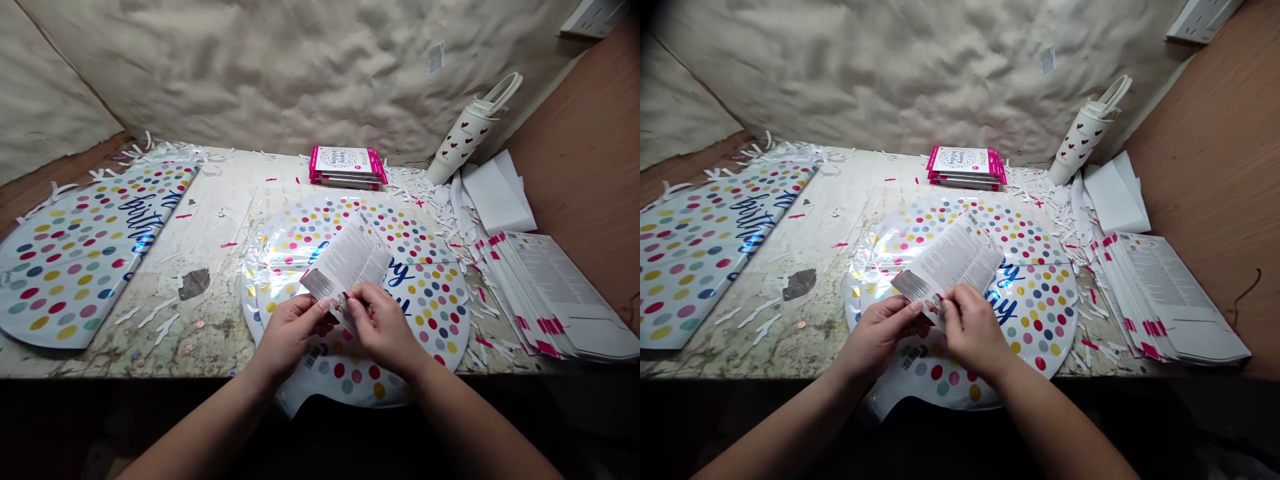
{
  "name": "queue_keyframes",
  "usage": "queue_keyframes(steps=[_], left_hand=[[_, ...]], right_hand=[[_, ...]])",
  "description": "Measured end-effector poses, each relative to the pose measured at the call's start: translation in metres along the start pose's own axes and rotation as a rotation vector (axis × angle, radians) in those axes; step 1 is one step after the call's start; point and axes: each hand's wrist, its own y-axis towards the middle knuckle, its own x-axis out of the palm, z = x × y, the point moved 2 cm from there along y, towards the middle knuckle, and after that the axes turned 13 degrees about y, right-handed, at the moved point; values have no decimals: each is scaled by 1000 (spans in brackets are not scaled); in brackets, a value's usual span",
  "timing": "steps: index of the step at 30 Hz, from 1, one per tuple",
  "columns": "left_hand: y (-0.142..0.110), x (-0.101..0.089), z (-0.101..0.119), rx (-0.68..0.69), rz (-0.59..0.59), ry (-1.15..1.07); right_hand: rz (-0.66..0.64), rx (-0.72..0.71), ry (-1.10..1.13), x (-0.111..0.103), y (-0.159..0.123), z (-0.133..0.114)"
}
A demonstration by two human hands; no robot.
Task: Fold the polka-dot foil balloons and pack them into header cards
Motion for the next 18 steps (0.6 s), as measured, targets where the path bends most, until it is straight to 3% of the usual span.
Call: queue_keyframes(steps=[2, 4, 6, 8, 9, 11, 12, 13, 15, 17, 18], left_hand=[[2, -7, 4, 81, 49, 64], [0, -15, 16, 194, 133, 247], [-7, -17, 37, 318, 211, 535], [-16, -9, 62, 447, 168, 772], [-21, -2, 74, 506, 84, 838], [-26, 13, 94, 600, -104, 838], [-27, 18, 101, 636, -136, 773], [-25, 22, 107, 659, -119, 682], [-17, 24, 110, 657, -76, 501], [-5, 25, 107, 620, -161, 472], [3, 24, 107, 627, -204, 536]], right_hand=[[-212, 143, 36, -24, -6, 5], [-416, 264, -131, -54, -17, 10], [-265, 254, -367, -86, -24, 8], [77, 56, -435, -105, -26, -7], [179, -67, -378, -108, -26, -15], [176, -242, -149, -102, -23, -29], [158, -273, -8, -96, -21, -31], [175, -276, 135, -92, -17, -31], [355, -246, 374, -88, -10, -22], [535, -170, 526, -90, -2, -4], [555, -137, 574, -94, 1, 5]])
